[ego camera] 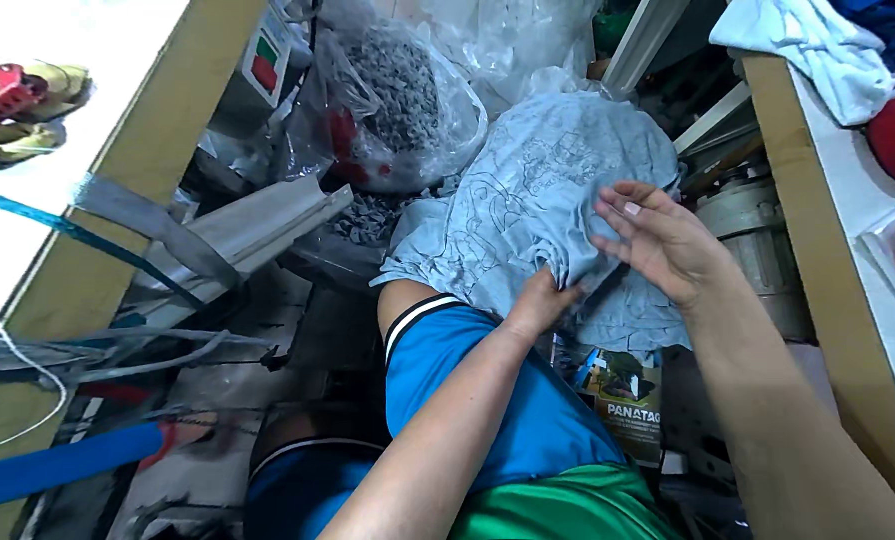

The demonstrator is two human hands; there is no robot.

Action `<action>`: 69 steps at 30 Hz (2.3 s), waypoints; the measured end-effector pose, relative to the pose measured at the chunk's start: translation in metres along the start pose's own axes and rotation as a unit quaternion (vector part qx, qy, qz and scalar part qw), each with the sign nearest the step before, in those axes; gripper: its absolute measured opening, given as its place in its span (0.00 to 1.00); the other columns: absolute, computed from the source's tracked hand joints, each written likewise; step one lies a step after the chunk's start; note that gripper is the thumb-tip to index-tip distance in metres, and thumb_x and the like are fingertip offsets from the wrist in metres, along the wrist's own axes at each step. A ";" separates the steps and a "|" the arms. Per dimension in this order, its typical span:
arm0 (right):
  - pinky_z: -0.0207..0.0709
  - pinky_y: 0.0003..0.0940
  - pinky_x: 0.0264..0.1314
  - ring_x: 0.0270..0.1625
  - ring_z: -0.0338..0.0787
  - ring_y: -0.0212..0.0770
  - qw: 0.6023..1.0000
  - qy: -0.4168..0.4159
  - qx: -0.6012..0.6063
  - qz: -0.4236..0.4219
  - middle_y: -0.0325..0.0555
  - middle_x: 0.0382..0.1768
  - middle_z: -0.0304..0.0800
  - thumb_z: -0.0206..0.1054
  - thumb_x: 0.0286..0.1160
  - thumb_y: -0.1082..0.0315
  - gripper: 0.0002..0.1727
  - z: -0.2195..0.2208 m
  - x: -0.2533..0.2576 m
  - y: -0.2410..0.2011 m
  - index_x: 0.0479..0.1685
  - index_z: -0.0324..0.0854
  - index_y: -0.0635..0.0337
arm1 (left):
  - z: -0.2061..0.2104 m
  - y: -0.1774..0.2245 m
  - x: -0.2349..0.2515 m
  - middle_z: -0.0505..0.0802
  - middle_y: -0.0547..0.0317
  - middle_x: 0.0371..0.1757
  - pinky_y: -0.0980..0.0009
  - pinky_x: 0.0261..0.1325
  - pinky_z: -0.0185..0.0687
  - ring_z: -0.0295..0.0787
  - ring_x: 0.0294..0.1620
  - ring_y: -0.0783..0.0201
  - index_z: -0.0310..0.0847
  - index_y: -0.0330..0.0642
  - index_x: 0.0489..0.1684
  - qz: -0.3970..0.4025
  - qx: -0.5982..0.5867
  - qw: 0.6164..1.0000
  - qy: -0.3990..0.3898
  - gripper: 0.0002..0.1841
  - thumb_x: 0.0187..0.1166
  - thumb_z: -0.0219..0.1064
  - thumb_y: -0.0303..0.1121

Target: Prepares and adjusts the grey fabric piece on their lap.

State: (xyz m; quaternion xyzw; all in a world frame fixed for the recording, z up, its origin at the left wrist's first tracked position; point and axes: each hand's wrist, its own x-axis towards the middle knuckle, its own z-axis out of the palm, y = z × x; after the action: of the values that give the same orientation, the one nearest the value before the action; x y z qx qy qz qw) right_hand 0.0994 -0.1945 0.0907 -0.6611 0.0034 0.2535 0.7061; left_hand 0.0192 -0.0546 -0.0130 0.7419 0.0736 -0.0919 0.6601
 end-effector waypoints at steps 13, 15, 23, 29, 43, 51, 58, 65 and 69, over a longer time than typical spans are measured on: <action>0.74 0.73 0.65 0.66 0.81 0.77 0.798 0.211 -0.565 0.017 0.78 0.70 0.75 0.76 0.73 0.74 0.28 -0.095 -0.055 0.101 0.72 0.77 0.72 | -0.007 0.001 0.003 0.89 0.49 0.55 0.64 0.63 0.79 0.85 0.56 0.66 0.76 0.33 0.67 -0.105 -0.230 0.960 0.120 0.15 0.90 0.57 0.32; 0.71 0.74 0.69 0.70 0.79 0.78 0.791 0.216 -0.573 0.021 0.79 0.70 0.75 0.75 0.75 0.70 0.29 -0.097 -0.052 0.103 0.75 0.74 0.73 | -0.006 0.002 0.003 0.89 0.49 0.55 0.65 0.63 0.79 0.85 0.55 0.67 0.76 0.33 0.67 -0.101 -0.231 0.960 0.123 0.15 0.90 0.57 0.32; 0.59 0.86 0.67 0.74 0.69 0.88 0.716 0.215 -0.646 -0.151 0.81 0.78 0.68 0.71 0.67 0.83 0.30 -0.088 -0.040 0.105 0.75 0.82 0.58 | -0.005 -0.004 0.005 0.89 0.48 0.57 0.63 0.66 0.78 0.84 0.58 0.65 0.76 0.33 0.67 -0.099 -0.213 0.965 0.118 0.15 0.90 0.56 0.32; 0.73 0.66 0.70 0.66 0.84 0.69 0.816 0.297 -0.480 -0.127 0.77 0.60 0.84 0.50 0.89 0.73 0.19 -0.092 -0.033 0.063 0.62 0.80 0.79 | -0.007 0.001 0.004 0.89 0.50 0.56 0.67 0.64 0.79 0.85 0.56 0.69 0.75 0.33 0.69 -0.093 -0.242 0.955 0.142 0.15 0.91 0.55 0.31; 0.80 0.20 0.35 0.31 0.81 0.21 0.954 0.248 -0.167 -0.004 0.31 0.38 0.79 0.52 0.92 0.66 0.10 -0.054 -0.002 0.003 0.65 0.69 0.54 | -0.006 0.000 0.005 0.88 0.48 0.58 0.66 0.65 0.79 0.85 0.58 0.68 0.72 0.33 0.73 -0.089 -0.246 0.954 0.146 0.18 0.92 0.53 0.34; 0.89 0.36 0.50 0.51 0.93 0.37 0.995 0.068 -0.017 0.077 0.39 0.55 0.88 0.46 0.93 0.68 0.16 0.015 0.040 -0.016 0.74 0.61 0.50 | -0.003 -0.004 0.008 0.88 0.44 0.63 0.61 0.71 0.81 0.86 0.63 0.62 0.67 0.33 0.77 -0.049 -0.180 0.980 0.074 0.31 0.77 0.75 0.32; 0.84 0.33 0.57 0.59 0.89 0.34 0.952 0.116 -0.260 -0.115 0.45 0.65 0.85 0.54 0.90 0.61 0.23 -0.022 0.018 -0.020 0.80 0.69 0.58 | -0.009 -0.005 0.012 0.89 0.42 0.60 0.55 0.69 0.79 0.86 0.62 0.58 0.73 0.32 0.72 -0.113 -0.165 0.974 0.110 0.18 0.89 0.60 0.31; 0.71 0.74 0.67 0.68 0.80 0.75 0.826 0.165 -0.539 0.022 0.76 0.66 0.80 0.77 0.72 0.69 0.23 -0.087 -0.079 0.083 0.65 0.83 0.71 | -0.008 -0.008 0.012 0.86 0.42 0.65 0.56 0.72 0.75 0.83 0.66 0.57 0.71 0.32 0.74 -0.124 -0.176 0.969 0.120 0.19 0.88 0.60 0.30; 0.71 0.77 0.64 0.64 0.82 0.76 0.770 0.167 -0.615 0.017 0.75 0.62 0.82 0.78 0.70 0.74 0.18 -0.090 -0.089 0.119 0.58 0.87 0.70 | -0.009 -0.006 0.009 0.86 0.42 0.65 0.56 0.71 0.77 0.83 0.66 0.57 0.69 0.33 0.76 -0.139 -0.182 0.966 0.118 0.21 0.88 0.60 0.31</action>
State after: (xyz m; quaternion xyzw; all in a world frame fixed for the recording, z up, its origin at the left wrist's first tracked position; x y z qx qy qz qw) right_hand 0.0086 -0.3107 -0.0016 -0.9860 -0.0240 0.0994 0.1320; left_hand 0.0270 -0.0456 -0.0201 0.5973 0.2691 -0.0795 0.7513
